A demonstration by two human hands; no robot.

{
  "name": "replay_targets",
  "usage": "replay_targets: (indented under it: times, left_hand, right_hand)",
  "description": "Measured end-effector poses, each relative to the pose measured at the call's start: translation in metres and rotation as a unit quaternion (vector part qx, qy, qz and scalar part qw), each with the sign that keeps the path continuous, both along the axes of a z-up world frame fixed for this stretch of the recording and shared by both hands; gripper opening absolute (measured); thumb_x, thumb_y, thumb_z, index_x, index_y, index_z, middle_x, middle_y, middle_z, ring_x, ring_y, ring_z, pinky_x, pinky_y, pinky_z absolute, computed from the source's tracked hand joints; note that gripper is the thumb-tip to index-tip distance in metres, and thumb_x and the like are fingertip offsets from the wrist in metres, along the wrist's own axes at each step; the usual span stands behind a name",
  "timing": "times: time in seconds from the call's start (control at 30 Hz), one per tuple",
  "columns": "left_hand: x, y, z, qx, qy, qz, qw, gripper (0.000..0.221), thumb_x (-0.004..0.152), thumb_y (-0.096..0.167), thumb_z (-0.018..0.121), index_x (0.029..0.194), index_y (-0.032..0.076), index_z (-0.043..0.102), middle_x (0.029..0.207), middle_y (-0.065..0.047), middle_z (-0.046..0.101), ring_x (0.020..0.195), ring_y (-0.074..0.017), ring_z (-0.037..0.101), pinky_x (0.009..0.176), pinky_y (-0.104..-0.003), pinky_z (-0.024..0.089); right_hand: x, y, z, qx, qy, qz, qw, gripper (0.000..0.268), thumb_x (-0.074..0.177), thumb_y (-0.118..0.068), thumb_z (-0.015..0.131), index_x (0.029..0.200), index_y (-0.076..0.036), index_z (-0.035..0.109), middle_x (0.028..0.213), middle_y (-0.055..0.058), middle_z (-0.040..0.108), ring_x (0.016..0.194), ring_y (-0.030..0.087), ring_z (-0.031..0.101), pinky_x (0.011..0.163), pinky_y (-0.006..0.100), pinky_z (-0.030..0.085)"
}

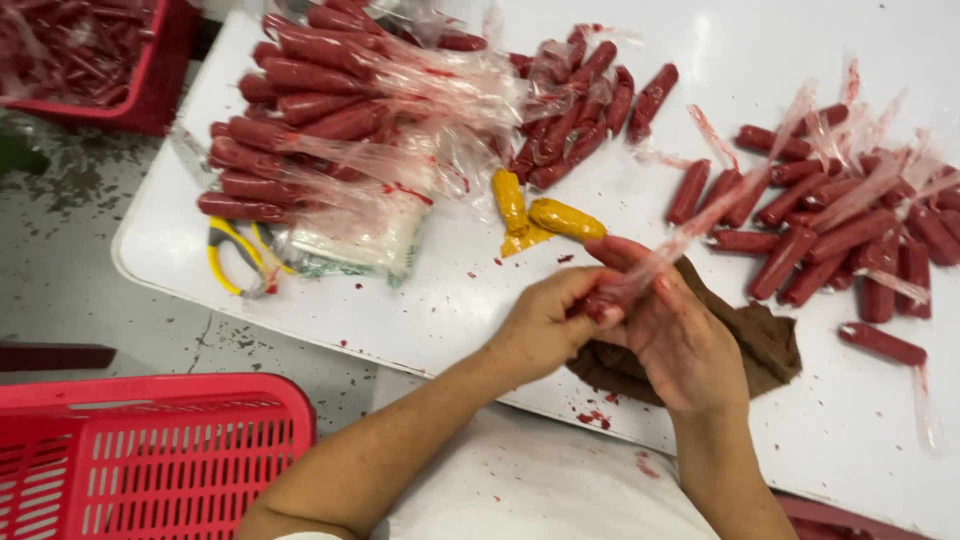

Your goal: Manually tying knots in plastic casings to create individual sausage-like links on a production table.

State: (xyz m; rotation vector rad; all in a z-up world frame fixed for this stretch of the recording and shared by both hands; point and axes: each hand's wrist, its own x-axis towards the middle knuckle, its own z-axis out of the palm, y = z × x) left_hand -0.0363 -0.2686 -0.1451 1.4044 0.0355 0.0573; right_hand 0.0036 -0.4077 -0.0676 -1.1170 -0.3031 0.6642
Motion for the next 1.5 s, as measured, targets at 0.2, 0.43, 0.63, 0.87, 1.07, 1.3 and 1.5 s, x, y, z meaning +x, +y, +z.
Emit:
replay_targets:
  times: [0.2, 0.43, 0.63, 0.87, 1.07, 1.3, 1.5]
  left_hand:
    - [-0.017, 0.046, 0.057, 0.113, -0.115, 0.018, 0.987, 0.032, 0.095, 0.012, 0.066, 0.126, 0.006, 0.062, 0.118, -0.007, 0.067, 0.109, -0.0190, 0.064, 0.099, -0.030, 0.050]
    - [-0.010, 0.214, 0.131, 0.388, -0.382, 0.251, 0.800, 0.043, 0.081, -0.028, 0.054, 0.111, -0.001, 0.068, 0.088, -0.011, 0.071, 0.080, -0.0292, 0.065, 0.076, -0.043, 0.053]
    - [0.019, 0.246, 0.100, 0.631, -0.168, 0.086, 0.753, 0.030, 0.092, 0.028, 0.067, 0.119, 0.017, 0.073, 0.138, -0.013, 0.064, 0.134, -0.0349, 0.050, 0.105, -0.054, 0.028]
    - [0.099, 0.089, 0.087, 0.519, -0.335, 0.244, 0.748, 0.026, 0.093, 0.001, 0.059, 0.116, 0.005, 0.071, 0.117, -0.014, 0.066, 0.113, -0.0369, 0.058, 0.099, -0.045, 0.045]
    - [0.210, 0.035, 0.011, 0.684, -0.299, -0.035, 0.664, 0.023, 0.088, 0.017, 0.069, 0.107, 0.028, 0.072, 0.127, -0.005, 0.060, 0.131, -0.0309, 0.046, 0.098, -0.047, 0.038]
    - [0.184, 0.019, 0.095, 0.337, -0.282, -0.078, 0.895, 0.008, 0.090, 0.010, 0.069, 0.089, 0.017, 0.067, 0.085, -0.002, 0.067, 0.092, -0.0273, 0.067, 0.088, -0.041, 0.052]
    - [0.122, -0.014, 0.111, 0.196, -0.290, -0.092, 0.932, 0.041, 0.089, 0.000, 0.054, 0.122, 0.019, 0.068, 0.117, -0.006, 0.066, 0.118, -0.0282, 0.064, 0.106, -0.043, 0.049]
  right_hand:
    - [0.002, -0.028, -0.011, -0.112, -0.041, -0.024, 0.993, 0.055, 0.094, -0.028, 0.049, 0.146, -0.009, 0.044, 0.149, 0.020, 0.054, 0.136, 0.037, 0.056, 0.087, 0.058, 0.061]
    - [-0.015, -0.033, 0.009, -0.256, -0.012, -0.110, 0.960, 0.043, 0.096, -0.011, 0.042, 0.129, 0.010, 0.060, 0.136, 0.023, 0.067, 0.125, 0.036, 0.066, 0.098, 0.048, 0.055]
    - [-0.007, -0.045, -0.029, -0.196, -0.067, -0.140, 0.968, 0.035, 0.094, -0.010, 0.053, 0.122, 0.008, 0.066, 0.130, 0.020, 0.069, 0.114, 0.031, 0.070, 0.084, 0.041, 0.064]
    - [0.004, -0.045, -0.056, -0.149, -0.062, -0.127, 0.979, 0.027, 0.096, -0.007, 0.056, 0.115, 0.005, 0.070, 0.120, 0.018, 0.068, 0.102, 0.026, 0.074, 0.071, 0.033, 0.066]
    - [0.001, -0.051, -0.065, -0.041, -0.042, -0.139, 0.989, 0.027, 0.098, -0.006, 0.055, 0.114, 0.010, 0.069, 0.117, 0.021, 0.068, 0.101, 0.028, 0.073, 0.076, 0.039, 0.066]
    - [0.045, -0.063, 0.001, -0.226, -0.237, -0.239, 0.914, 0.042, 0.099, -0.014, 0.060, 0.137, 0.003, 0.056, 0.130, 0.019, 0.058, 0.126, 0.030, 0.058, 0.105, 0.049, 0.049]
    - [0.055, -0.050, 0.024, -0.292, -0.396, -0.167, 0.854, 0.036, 0.101, -0.014, 0.054, 0.134, -0.002, 0.058, 0.130, 0.016, 0.063, 0.123, 0.030, 0.061, 0.104, 0.045, 0.050]
